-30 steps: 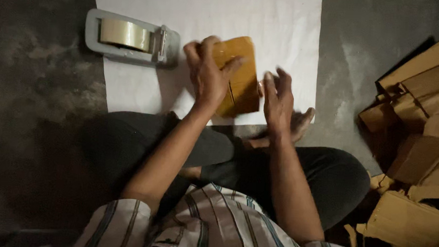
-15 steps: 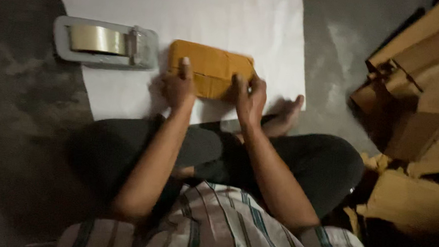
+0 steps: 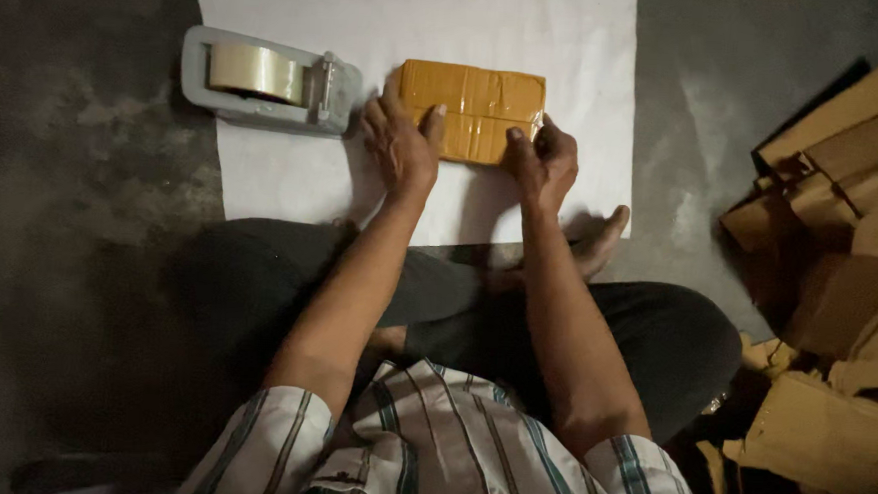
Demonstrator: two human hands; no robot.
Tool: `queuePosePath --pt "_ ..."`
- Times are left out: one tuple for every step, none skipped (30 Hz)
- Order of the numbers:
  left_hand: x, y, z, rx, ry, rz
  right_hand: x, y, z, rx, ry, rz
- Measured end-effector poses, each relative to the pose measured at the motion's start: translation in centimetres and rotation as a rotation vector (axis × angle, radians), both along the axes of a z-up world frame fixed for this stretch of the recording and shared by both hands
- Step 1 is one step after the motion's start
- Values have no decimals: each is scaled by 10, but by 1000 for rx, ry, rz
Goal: The person sits on the floor and repeatedly folds the flaps of small cardboard boxes closed, then uses a handheld tape dispenser to apply clear packing tape across the seams. The person smooths the tape, flips the box, and repeats the process on multiple boxes, stacking the finished ones nearby.
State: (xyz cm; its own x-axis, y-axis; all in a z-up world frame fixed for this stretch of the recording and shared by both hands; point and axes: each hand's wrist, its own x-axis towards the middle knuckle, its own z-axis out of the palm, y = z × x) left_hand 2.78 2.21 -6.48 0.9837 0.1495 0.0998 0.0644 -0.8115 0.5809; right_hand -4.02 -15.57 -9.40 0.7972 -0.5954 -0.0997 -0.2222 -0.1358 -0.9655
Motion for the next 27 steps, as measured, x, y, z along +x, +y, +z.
queuePosePath --pt "2 1 -6 -2 -36 0 3 3 -3 -4 -35 -48" --pt "4 2 -13 -4 -73 0 6 6 -7 -31 -111 -6" --pt "7 1 -19 -7 -110 -4 9 7 -9 -58 -187 34" --pt "9 0 -24 -31 -103 -12 11 7 -10 -84 -263 76" --pt "10 1 -28 -55 -96 -22 12 9 -12 -131 -251 108" --pt "10 1 -31 -78 -89 -32 12 11 -12 -177 -240 141" --pt "11 3 -32 -89 -154 -58 14 13 -12 -223 -233 174" --pt "12 4 -32 -99 -219 -85 16 13 -11 -254 -154 165" --pt "11 8 -30 -105 -284 -107 17 16 -10 -282 -77 162" --pt "11 10 -27 -132 -187 -85 19 18 -9 -310 1 159" --pt "9 11 -25 -160 -85 -64 20 20 -8 -579 -24 113" --pt "8 10 -22 -189 16 -44 20 22 -8 -847 -54 69" --pt "10 8 -19 -133 77 -52 23 23 -8 -1118 -92 24" --pt "13 5 -15 -78 139 -59 26 22 -8 -1056 -86 49" --pt "12 2 -12 -22 205 -60 26 22 -9 -990 -78 82" --pt "10 0 -9 -19 59 -99 27 22 -11 -924 -70 116" --pt "7 -1 -6 -13 -87 -135 27 22 -13 -580 0 49" --pt "4 -3 -4 -4 -233 -171 27 22 -17 -236 78 -9" --pt "2 -6 -1 121 -189 -216 29 21 -21 108 160 -56" --pt "-1 -8 1 244 -142 -260 30 20 -26 -261 122 11" --pt "-4 -9 2 218 -64 -323 30 17 -29 -634 70 78" --pt "-8 -9 2 189 13 -386 30 16 -33 -1005 6 146" --pt "-11 -11 2 155 88 -454 29 13 -36 -992 24 174" --pt "-12 -11 0 191 146 -474 28 10 -37 -979 41 203" --pt "-15 -11 -3 220 210 -498 24 9 -35 -971 68 231" --pt "-18 -11 -6 248 275 -523 19 10 -32 -990 38 236" --pt "-19 -12 -10 302 267 -535 18 12 -25 -1010 2 242"
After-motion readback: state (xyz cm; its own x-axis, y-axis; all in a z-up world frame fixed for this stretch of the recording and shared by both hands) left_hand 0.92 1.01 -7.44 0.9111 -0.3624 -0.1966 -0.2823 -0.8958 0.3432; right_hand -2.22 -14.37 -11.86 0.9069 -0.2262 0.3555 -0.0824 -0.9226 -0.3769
